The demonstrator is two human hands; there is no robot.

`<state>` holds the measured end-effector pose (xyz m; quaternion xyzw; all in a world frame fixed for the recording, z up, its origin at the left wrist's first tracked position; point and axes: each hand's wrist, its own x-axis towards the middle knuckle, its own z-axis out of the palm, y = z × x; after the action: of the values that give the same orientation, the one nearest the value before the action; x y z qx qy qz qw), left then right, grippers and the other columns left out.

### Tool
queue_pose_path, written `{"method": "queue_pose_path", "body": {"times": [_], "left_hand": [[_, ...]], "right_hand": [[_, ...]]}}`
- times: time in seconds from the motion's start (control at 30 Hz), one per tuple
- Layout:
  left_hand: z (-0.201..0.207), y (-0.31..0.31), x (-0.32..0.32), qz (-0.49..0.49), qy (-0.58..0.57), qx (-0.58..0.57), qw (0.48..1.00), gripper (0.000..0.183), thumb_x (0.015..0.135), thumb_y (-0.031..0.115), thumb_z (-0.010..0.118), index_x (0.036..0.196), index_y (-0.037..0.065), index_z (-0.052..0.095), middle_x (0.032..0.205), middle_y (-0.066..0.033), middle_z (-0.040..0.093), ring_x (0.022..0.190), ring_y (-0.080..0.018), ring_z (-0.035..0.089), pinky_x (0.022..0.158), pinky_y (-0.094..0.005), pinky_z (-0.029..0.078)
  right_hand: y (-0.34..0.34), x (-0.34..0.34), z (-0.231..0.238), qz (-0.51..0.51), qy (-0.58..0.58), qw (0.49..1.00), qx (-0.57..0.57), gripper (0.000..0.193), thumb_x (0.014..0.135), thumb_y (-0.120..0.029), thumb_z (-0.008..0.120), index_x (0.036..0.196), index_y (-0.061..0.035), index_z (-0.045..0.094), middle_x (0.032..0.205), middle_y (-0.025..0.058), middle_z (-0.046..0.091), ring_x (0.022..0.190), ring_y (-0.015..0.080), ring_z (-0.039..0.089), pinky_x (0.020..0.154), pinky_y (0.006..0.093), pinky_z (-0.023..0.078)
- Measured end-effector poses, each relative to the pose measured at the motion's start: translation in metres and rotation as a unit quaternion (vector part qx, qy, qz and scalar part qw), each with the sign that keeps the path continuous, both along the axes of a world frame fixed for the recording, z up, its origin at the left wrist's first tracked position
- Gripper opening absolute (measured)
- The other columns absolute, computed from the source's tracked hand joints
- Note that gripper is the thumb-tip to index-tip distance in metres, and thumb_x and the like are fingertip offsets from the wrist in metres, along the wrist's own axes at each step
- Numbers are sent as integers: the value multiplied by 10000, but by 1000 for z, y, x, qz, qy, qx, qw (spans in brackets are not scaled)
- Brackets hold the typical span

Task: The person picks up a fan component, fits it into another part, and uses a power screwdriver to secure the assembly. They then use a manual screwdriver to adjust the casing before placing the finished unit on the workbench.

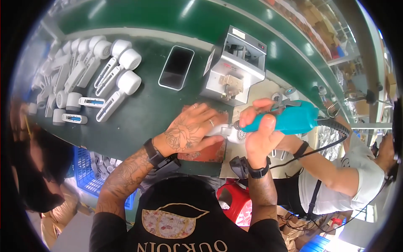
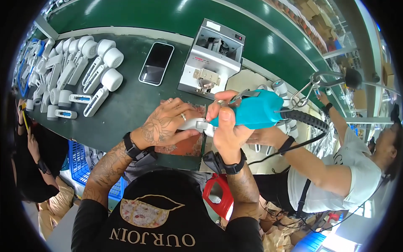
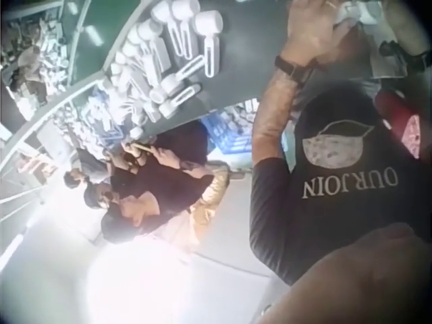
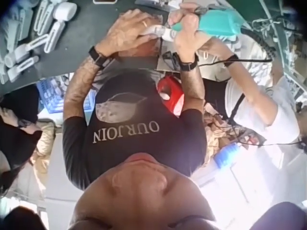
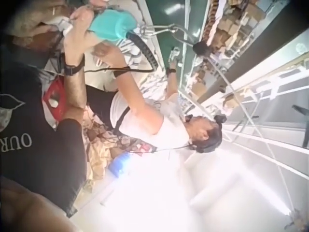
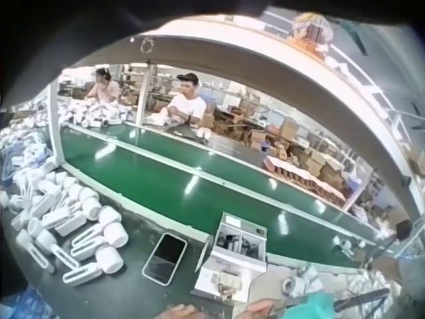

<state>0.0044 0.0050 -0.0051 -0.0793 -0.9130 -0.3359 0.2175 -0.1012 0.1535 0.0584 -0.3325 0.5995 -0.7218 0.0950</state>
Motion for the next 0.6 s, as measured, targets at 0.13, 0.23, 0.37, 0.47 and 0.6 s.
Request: {"method": "queue_pose_path", "body": {"times": [0.13,0.23,0.37,0.47,0.6], "left_hand": [[1,0,3,3,-4,5,1000,424,819,329,766,1177,130,657,1084,-42,630,971,-251,575,851,-397,462],[1,1,3,3,-10,0,1000,424,820,335,768,1175,130,657,1088,-42,629,982,-253,573,859,-398,462],[0,1,4,-2,-15,1,1000,418,829,340,761,1176,130,655,1099,-45,625,992,-255,570,864,-404,461],[-1,3,3,-8,-21,1,1000,408,841,342,751,1173,127,653,1116,-51,620,1004,-264,566,872,-412,457],[-2,4,1,1,-5,-19,1000,398,850,343,742,1166,119,650,1127,-61,615,1005,-276,561,872,-416,453]], "right_hand": [[0,4,-6,-14,20,1000,-2,576,960,-502,624,1106,42,501,722,80,542,633,195,553,588,327,466],[-1,6,-9,-21,-4,1000,-16,571,947,-501,645,1074,37,501,713,75,542,620,187,550,578,320,464],[0,4,-17,-1,-5,1000,-2,516,966,-478,629,1030,16,493,723,73,530,633,185,544,587,326,463],[0,0,-22,11,-4,1000,-26,433,1001,-426,592,984,-8,480,732,73,510,648,181,532,598,332,464],[-1,-3,-25,22,-27,999,-27,371,1025,-375,563,962,-20,474,734,73,498,655,180,525,604,336,462]]}}
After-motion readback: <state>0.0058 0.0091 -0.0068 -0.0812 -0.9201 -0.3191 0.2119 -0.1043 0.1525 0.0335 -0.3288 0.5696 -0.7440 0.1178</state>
